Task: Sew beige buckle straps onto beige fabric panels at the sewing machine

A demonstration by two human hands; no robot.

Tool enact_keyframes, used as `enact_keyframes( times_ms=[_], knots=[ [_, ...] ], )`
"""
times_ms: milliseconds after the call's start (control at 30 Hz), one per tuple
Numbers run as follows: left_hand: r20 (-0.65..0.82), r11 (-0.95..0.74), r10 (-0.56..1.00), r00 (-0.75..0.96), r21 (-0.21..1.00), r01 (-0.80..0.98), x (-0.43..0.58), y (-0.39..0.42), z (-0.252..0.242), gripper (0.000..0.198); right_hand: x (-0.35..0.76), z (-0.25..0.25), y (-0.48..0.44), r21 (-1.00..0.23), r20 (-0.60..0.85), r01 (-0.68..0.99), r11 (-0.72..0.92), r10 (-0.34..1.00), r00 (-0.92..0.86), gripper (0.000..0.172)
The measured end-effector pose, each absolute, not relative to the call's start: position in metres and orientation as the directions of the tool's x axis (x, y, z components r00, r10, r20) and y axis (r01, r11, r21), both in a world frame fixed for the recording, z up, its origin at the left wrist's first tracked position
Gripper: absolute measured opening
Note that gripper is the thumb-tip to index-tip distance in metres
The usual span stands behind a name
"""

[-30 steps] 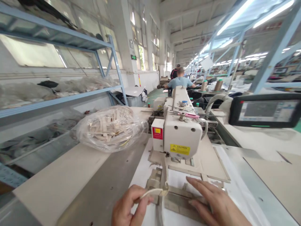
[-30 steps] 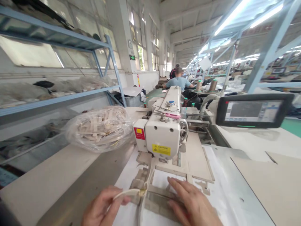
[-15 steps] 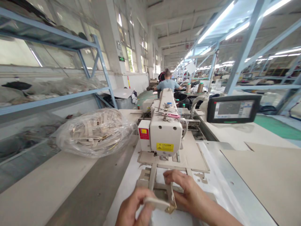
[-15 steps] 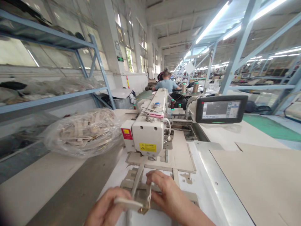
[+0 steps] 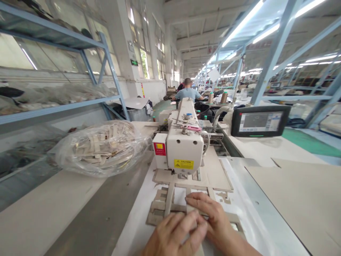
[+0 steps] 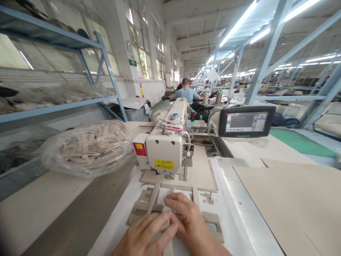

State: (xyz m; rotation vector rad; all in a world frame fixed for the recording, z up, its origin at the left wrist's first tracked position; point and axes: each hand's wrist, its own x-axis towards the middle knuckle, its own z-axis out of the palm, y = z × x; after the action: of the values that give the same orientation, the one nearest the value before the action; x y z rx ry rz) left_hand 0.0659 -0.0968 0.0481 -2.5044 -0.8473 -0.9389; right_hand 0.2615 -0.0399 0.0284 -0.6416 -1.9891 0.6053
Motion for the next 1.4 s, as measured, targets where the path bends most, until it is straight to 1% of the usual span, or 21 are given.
enact_keyframes(
  times_ms=[33, 67, 100, 167, 233, 333, 400, 467, 500, 567, 633, 700, 800, 933, 1067, 1200, 1267, 1333, 1367, 1400],
  knots=[
    [0.693, -0.758, 0.395, 0.604, -0.125, 0.640, 0.068, -0.090, 0.053, 0.030, 0.261, 0.029, -0.042, -0.655, 0.607, 0.179, 0.734, 0.652, -0.454, 0.020],
    [0.695, -0.764, 0.391, 0.603, -0.120, 0.634, 0.069, -0.084, 0.055, 0.029, 0.261, 0.029, -0.043, -0.665, 0.584, 0.183, 0.724, 0.657, -0.478, 0.020],
    [0.695, -0.777, 0.394, 0.601, -0.098, 0.622, 0.070, -0.078, 0.056, 0.028, 0.262, 0.029, -0.041, -0.668, 0.554, 0.210, 0.713, 0.666, -0.499, 0.021],
    [0.666, -0.797, 0.431, 0.610, -0.036, 0.603, 0.072, -0.067, 0.050, 0.026, 0.267, 0.026, -0.031, -0.645, 0.488, 0.316, 0.696, 0.692, -0.532, 0.025],
    [0.632, -0.788, 0.481, 0.608, 0.007, 0.616, 0.075, -0.059, 0.038, 0.025, 0.272, 0.019, -0.015, -0.570, 0.409, 0.454, 0.685, 0.716, -0.566, 0.031],
    [0.521, -0.741, 0.594, 0.613, 0.056, 0.670, 0.082, -0.049, 0.019, 0.032, 0.274, 0.006, 0.010, -0.396, 0.321, 0.623, 0.675, 0.737, -0.594, 0.039],
    [0.462, -0.711, 0.664, 0.587, 0.150, 0.687, 0.085, -0.044, 0.009, 0.038, 0.272, 0.000, 0.020, -0.325, 0.301, 0.675, 0.662, 0.749, -0.590, 0.041],
    [0.433, -0.685, 0.714, 0.551, 0.270, 0.676, 0.085, -0.041, 0.004, 0.044, 0.269, -0.002, 0.025, -0.301, 0.287, 0.702, 0.646, 0.763, -0.579, 0.041],
    [0.434, -0.681, 0.723, 0.537, 0.315, 0.661, 0.085, -0.040, 0.002, 0.046, 0.267, -0.002, 0.026, -0.281, 0.276, 0.715, 0.640, 0.767, -0.579, 0.040],
    [0.473, -0.695, 0.710, 0.522, 0.351, 0.627, 0.083, -0.038, 0.001, 0.048, 0.266, -0.001, 0.025, -0.234, 0.256, 0.735, 0.636, 0.770, -0.585, 0.040],
    [0.525, -0.715, 0.683, 0.508, 0.342, 0.609, 0.081, -0.037, 0.000, 0.048, 0.266, -0.001, 0.025, -0.210, 0.246, 0.739, 0.640, 0.766, -0.593, 0.040],
    [0.546, -0.718, 0.673, 0.499, 0.323, 0.616, 0.081, -0.036, -0.001, 0.047, 0.266, -0.002, 0.027, -0.222, 0.237, 0.732, 0.645, 0.763, -0.601, 0.041],
    [0.537, -0.707, 0.679, 0.500, 0.298, 0.641, 0.082, -0.032, -0.003, 0.049, 0.268, -0.001, 0.035, -0.243, 0.205, 0.733, 0.635, 0.772, -0.601, 0.043],
    [0.509, -0.695, 0.691, 0.514, 0.269, 0.667, 0.083, -0.028, -0.002, 0.050, 0.267, 0.005, 0.042, -0.252, 0.195, 0.754, 0.606, 0.795, -0.574, 0.038],
    [0.447, -0.654, 0.747, 0.493, 0.356, 0.668, 0.083, -0.034, 0.004, 0.041, 0.266, 0.003, 0.040, -0.218, 0.244, 0.778, 0.590, 0.805, -0.541, 0.033],
    [0.334, -0.576, 0.817, 0.471, 0.423, 0.700, 0.081, -0.040, 0.008, 0.031, 0.268, -0.002, 0.035, -0.190, 0.305, 0.776, 0.601, 0.788, -0.535, 0.036],
    [0.302, -0.541, 0.840, 0.451, 0.390, 0.745, 0.079, -0.039, 0.011, 0.023, 0.269, -0.002, 0.035, -0.182, 0.294, 0.769, 0.613, 0.780, -0.553, 0.037],
    [0.251, -0.495, 0.866, 0.432, 0.311, 0.812, 0.078, -0.034, 0.015, 0.013, 0.270, -0.002, 0.035, -0.179, 0.284, 0.766, 0.617, 0.778, -0.561, 0.038],
    [0.208, -0.468, 0.882, 0.424, 0.269, 0.842, 0.077, -0.031, 0.016, 0.013, 0.271, -0.003, 0.036, -0.180, 0.283, 0.766, 0.618, 0.778, -0.561, 0.038],
    [0.156, -0.446, 0.894, 0.419, 0.237, 0.863, 0.077, -0.027, 0.018, 0.021, 0.271, -0.004, 0.036, -0.181, 0.284, 0.766, 0.617, 0.779, -0.560, 0.039]
  ],
)
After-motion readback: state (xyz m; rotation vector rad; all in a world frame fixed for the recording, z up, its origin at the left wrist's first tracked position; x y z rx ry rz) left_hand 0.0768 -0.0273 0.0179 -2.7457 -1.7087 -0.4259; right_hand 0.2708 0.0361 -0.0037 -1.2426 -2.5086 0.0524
